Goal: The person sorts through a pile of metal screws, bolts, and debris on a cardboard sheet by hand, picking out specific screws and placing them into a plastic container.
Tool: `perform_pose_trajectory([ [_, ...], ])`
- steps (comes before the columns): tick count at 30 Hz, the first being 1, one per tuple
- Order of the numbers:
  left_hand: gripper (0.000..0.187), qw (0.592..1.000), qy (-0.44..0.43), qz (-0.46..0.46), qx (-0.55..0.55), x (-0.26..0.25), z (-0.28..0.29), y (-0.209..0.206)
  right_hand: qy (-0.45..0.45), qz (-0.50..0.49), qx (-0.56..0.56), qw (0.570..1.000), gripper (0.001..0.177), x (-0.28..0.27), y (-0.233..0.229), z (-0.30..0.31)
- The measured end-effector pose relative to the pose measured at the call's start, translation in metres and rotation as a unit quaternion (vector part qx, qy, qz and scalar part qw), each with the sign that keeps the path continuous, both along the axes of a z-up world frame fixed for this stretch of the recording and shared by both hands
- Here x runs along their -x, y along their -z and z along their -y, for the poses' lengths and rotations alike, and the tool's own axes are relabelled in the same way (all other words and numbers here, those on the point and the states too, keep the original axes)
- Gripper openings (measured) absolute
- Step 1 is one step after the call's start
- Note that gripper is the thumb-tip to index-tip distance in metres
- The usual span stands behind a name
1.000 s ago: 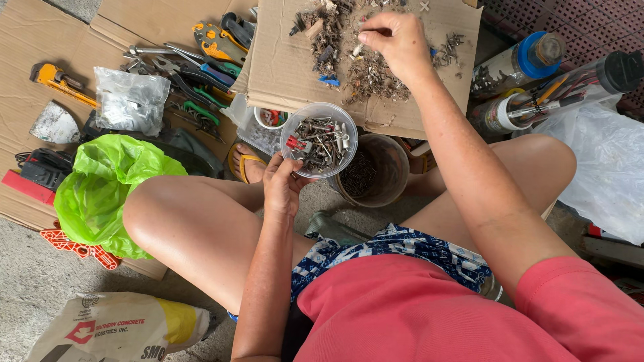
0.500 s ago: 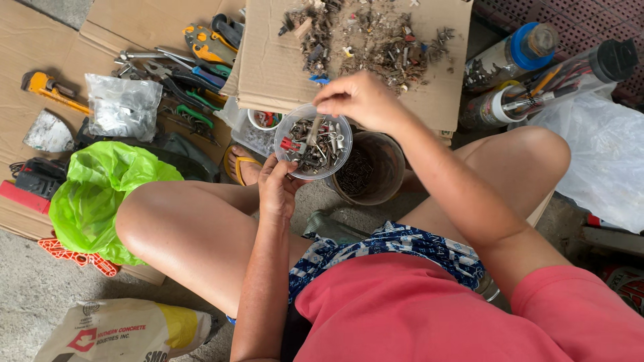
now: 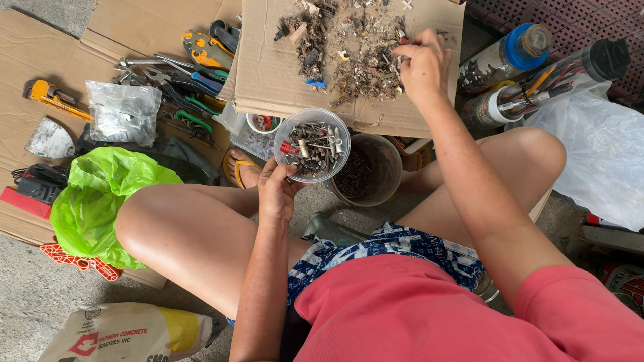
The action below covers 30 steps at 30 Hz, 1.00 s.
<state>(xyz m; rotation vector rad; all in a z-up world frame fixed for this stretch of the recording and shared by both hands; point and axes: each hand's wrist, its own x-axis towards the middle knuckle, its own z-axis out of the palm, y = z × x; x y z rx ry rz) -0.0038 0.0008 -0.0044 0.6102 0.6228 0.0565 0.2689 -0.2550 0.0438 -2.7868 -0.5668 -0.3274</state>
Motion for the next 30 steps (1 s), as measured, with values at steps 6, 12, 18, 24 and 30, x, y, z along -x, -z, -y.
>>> perform_pose_trajectory([
  [6, 0.031, 1.000, -0.003, -0.001, 0.000, 0.001, -0.001, 0.001, -0.043, -0.049, 0.026, 0.998, 0.037, 0.030, 0.000, -0.046],
  [12, 0.031, 1.000, -0.004, 0.005, 0.008, 0.001, -0.003, 0.000, 0.010, -0.103, -0.081, 0.991, 0.055, 0.017, -0.024, -0.039],
  [18, 0.030, 1.000, -0.007, -0.006, 0.000, -0.001, -0.001, -0.003, -0.024, -0.023, 0.055, 0.998, 0.051, 0.037, -0.006, -0.046],
  [24, 0.028, 0.999, 0.027, -0.012, -0.017, 0.014, 0.006, -0.007, -0.125, -0.046, -0.017, 0.991, 0.059, 0.041, 0.002, -0.052],
  [30, 0.031, 0.997, 0.069, -0.022, -0.011, 0.017, 0.036, -0.010, -0.070, 0.030, -0.012, 0.997, 0.053, 0.020, -0.006, 0.008],
])
